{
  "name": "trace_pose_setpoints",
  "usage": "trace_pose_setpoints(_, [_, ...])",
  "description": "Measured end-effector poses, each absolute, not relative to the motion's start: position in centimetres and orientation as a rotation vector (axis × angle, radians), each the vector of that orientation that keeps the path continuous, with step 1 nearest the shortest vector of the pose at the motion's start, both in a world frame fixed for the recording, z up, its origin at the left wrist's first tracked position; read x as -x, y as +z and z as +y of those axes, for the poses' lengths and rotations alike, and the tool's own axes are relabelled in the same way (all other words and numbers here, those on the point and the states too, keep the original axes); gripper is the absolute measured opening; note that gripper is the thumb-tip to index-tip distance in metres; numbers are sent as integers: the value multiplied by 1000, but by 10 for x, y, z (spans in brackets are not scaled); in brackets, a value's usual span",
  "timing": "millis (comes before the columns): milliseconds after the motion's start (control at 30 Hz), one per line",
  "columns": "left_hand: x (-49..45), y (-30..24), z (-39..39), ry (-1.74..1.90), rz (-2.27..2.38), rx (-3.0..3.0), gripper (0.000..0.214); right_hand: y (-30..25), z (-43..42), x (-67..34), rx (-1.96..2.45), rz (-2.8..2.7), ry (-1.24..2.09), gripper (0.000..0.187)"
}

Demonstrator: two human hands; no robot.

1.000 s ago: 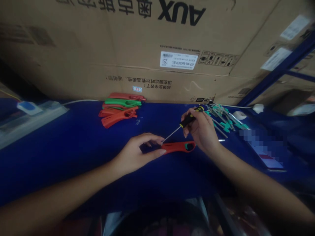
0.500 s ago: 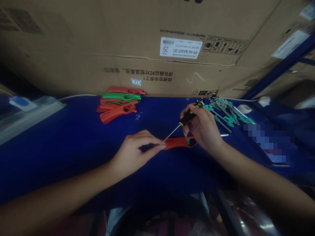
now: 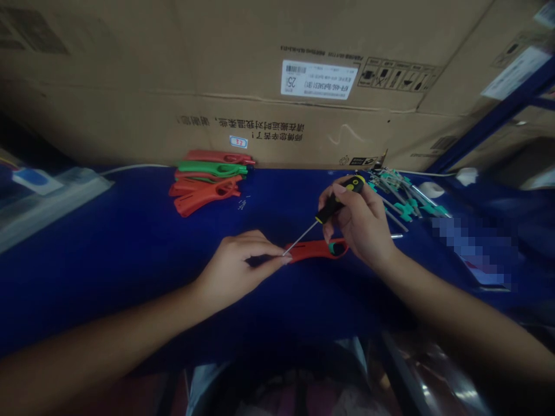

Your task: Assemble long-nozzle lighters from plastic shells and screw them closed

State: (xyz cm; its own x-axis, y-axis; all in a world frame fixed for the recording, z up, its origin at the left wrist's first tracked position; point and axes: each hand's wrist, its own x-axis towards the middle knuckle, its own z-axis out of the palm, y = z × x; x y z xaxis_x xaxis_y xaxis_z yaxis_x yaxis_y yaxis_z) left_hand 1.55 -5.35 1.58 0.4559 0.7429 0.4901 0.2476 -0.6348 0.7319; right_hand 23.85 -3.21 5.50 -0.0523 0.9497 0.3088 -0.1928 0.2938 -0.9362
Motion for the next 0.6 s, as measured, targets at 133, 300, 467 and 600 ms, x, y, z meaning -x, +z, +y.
trace_pose_setpoints(133, [-16,14,-54,1080,800,-2180,3,58,-39,-243,689,-1427,1094,12])
trace_pose_setpoints(300, [-17,12,-55,1015,733,-2238,3,71,-60,-249,543,-1774,1007,11])
trace_pose_setpoints(467, [-16,11,-54,964,693,-2214,3,76,-72,-246,514,-1981,759,26])
trace_pose_setpoints(600, [-17,10,-53,993,644,-2204,5,66,-67,-240,408,-1910,572,54])
